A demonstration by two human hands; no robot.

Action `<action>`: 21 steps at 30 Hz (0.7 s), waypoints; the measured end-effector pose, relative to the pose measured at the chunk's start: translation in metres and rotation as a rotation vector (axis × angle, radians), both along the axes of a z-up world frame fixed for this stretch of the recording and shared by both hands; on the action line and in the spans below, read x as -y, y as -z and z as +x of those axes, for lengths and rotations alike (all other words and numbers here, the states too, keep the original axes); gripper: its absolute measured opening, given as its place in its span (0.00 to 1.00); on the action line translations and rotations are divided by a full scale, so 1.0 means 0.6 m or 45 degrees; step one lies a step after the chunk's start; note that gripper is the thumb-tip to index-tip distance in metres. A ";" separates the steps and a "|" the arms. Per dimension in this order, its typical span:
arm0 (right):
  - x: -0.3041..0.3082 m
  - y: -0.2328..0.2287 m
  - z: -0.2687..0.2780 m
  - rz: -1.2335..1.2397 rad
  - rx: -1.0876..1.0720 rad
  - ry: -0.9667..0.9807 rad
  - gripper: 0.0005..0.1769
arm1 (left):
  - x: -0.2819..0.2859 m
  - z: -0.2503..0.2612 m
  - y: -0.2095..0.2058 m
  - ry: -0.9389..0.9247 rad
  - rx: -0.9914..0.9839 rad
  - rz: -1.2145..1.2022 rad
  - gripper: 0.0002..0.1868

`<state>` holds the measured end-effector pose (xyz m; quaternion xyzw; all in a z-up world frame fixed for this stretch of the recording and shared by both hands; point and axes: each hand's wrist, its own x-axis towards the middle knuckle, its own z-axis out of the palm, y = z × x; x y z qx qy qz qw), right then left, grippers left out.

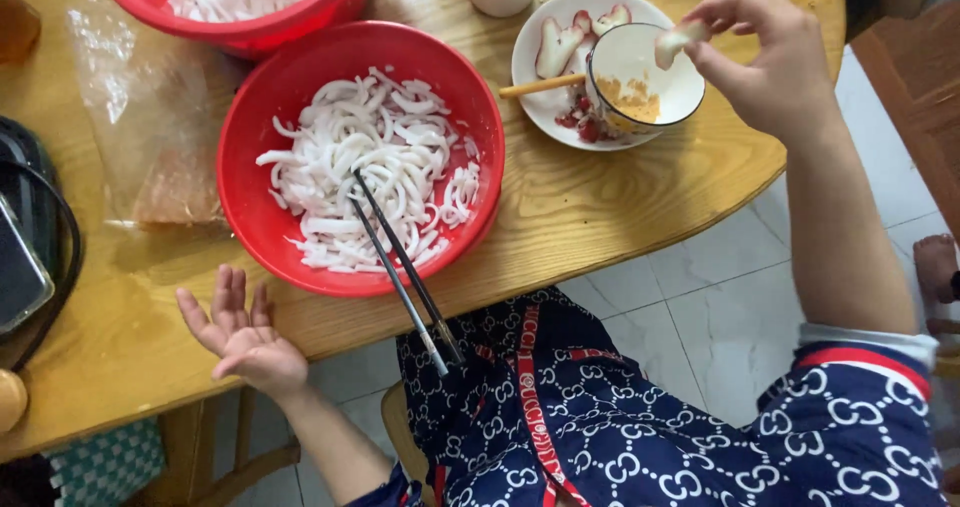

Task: Mixing shredded ingredients in a bowl with chopsticks and handling fruit pieces on a plate.

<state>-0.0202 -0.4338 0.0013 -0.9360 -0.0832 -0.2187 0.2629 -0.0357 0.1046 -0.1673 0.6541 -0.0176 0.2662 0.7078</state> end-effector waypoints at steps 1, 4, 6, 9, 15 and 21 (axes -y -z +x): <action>0.014 0.013 0.007 0.003 -0.005 -0.005 0.09 | 0.003 -0.003 -0.002 -0.005 -0.005 0.003 0.60; 0.048 0.049 0.037 -0.499 -0.059 0.021 0.08 | 0.010 -0.003 -0.012 -0.024 0.018 0.075 0.59; 0.062 0.069 0.054 -0.824 -0.142 0.094 0.10 | 0.014 -0.002 -0.017 0.014 0.042 0.133 0.57; 0.083 0.096 0.071 -1.061 0.050 0.098 0.09 | 0.012 -0.003 -0.015 0.032 0.051 0.167 0.56; 0.086 0.093 0.068 -1.040 -0.067 0.099 0.11 | 0.015 -0.002 -0.014 0.043 -0.007 0.173 0.55; 0.173 0.194 0.090 -0.140 -0.148 -0.284 0.16 | 0.021 -0.002 -0.025 0.082 -0.013 0.246 0.51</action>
